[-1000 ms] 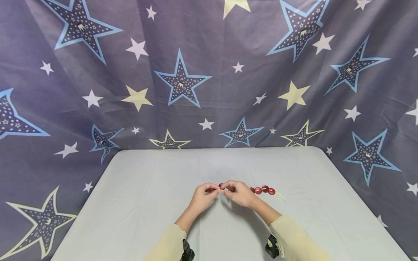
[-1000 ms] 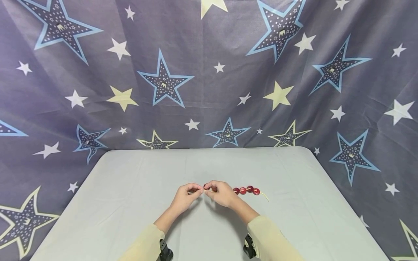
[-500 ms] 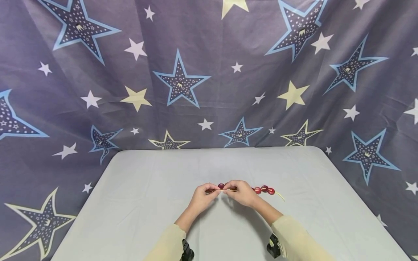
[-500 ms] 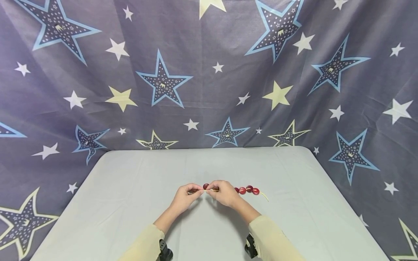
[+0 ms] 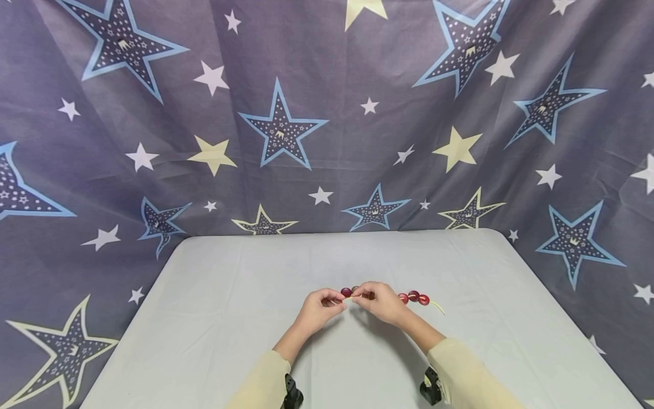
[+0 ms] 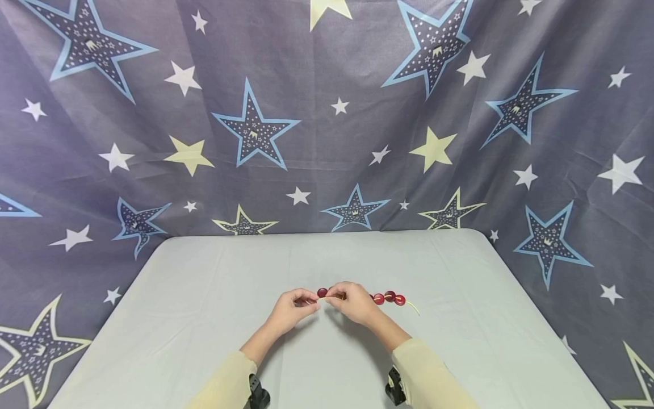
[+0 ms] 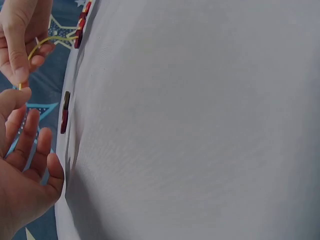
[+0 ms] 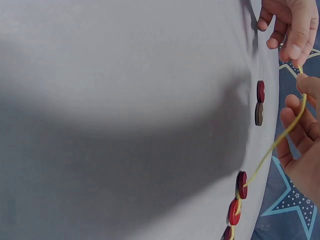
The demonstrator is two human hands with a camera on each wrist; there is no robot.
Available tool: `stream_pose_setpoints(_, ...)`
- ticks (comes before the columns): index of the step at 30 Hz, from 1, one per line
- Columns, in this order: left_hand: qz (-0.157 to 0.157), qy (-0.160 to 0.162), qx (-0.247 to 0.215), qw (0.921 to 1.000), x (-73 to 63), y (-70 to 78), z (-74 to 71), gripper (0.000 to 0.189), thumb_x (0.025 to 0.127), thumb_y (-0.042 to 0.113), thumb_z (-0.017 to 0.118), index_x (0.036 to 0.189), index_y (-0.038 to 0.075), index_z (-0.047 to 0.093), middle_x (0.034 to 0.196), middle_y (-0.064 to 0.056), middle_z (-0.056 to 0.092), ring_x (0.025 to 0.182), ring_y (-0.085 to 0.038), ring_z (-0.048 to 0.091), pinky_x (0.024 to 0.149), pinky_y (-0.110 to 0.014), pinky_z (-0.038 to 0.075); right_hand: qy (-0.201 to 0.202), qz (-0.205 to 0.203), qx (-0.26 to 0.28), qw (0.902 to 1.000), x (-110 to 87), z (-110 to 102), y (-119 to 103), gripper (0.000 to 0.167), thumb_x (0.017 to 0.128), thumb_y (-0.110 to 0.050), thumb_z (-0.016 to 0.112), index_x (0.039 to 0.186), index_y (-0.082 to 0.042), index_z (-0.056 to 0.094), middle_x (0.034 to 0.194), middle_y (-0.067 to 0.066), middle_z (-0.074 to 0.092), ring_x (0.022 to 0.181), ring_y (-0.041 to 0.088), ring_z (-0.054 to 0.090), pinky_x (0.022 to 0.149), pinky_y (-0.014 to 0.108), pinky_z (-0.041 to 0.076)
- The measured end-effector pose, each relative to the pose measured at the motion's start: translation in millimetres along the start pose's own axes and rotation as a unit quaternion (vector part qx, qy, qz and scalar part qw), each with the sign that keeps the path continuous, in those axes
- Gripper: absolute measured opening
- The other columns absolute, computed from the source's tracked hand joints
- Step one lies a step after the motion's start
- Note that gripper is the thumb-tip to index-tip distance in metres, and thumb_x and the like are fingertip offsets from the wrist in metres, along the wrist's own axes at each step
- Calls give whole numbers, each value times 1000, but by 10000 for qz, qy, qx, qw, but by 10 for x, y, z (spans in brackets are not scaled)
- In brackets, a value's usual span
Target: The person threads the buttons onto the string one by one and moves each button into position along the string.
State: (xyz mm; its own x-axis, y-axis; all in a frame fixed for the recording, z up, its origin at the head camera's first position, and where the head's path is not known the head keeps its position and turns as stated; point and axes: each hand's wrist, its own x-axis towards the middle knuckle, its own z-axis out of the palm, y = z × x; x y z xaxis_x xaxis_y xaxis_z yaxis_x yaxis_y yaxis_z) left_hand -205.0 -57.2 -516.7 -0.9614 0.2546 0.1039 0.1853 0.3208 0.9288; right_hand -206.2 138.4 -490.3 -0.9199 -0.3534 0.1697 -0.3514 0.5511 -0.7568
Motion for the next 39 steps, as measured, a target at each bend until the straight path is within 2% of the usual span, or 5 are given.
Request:
stream_pose_setpoints(6, 1, 67, 236, 9997, 26, -17, -9, 12, 81, 14, 71, 89, 5, 68, 85, -8, 68, 73, -10, 56, 65, -19, 46, 94, -9, -36, 9999, 6, -1, 44, 9, 84, -19, 69, 87, -11, 72, 79, -1, 65, 65, 3, 48, 59, 19, 42)
stream_pose_setpoints(10, 73, 227, 759, 9968, 51, 4, -1, 8, 81, 15, 70, 86, 10, 68, 88, -5, 67, 73, -10, 56, 65, -20, 46, 100, -80, -68, 9999, 11, -14, 43, 9, 85, -18, 69, 88, -9, 72, 76, -1, 63, 64, 3, 47, 58, 19, 41)
stream_pose_setpoints(20, 356, 623, 2310, 9703, 179, 0, 36, 14, 79, 23, 73, 88, 12, 70, 87, -1, 65, 81, -18, 57, 70, -28, 45, 112, -44, -238, 9996, 14, -58, 47, 9, 84, -19, 69, 88, -12, 72, 73, -3, 60, 64, 3, 47, 58, 19, 42)
stream_pose_setpoints(30, 264, 292, 3174, 9475, 265, -5, 101, 20, 79, 32, 73, 92, 16, 71, 89, 2, 65, 84, -16, 55, 75, -35, 44, 25, 93, -213, 9997, 6, -77, 57, 9, 86, -19, 67, 89, -12, 72, 73, -3, 60, 63, 4, 47, 55, 20, 41)
stream_pose_setpoints(39, -52, 177, 3362, 9416, 295, 53, 148, 31, 80, 37, 72, 101, 15, 69, 94, 0, 63, 88, -19, 53, 76, -38, 43, 64, 159, -199, 9997, 11, -67, 52, 10, 86, -21, 68, 89, -12, 72, 76, -3, 61, 65, 5, 49, 57, 18, 42)
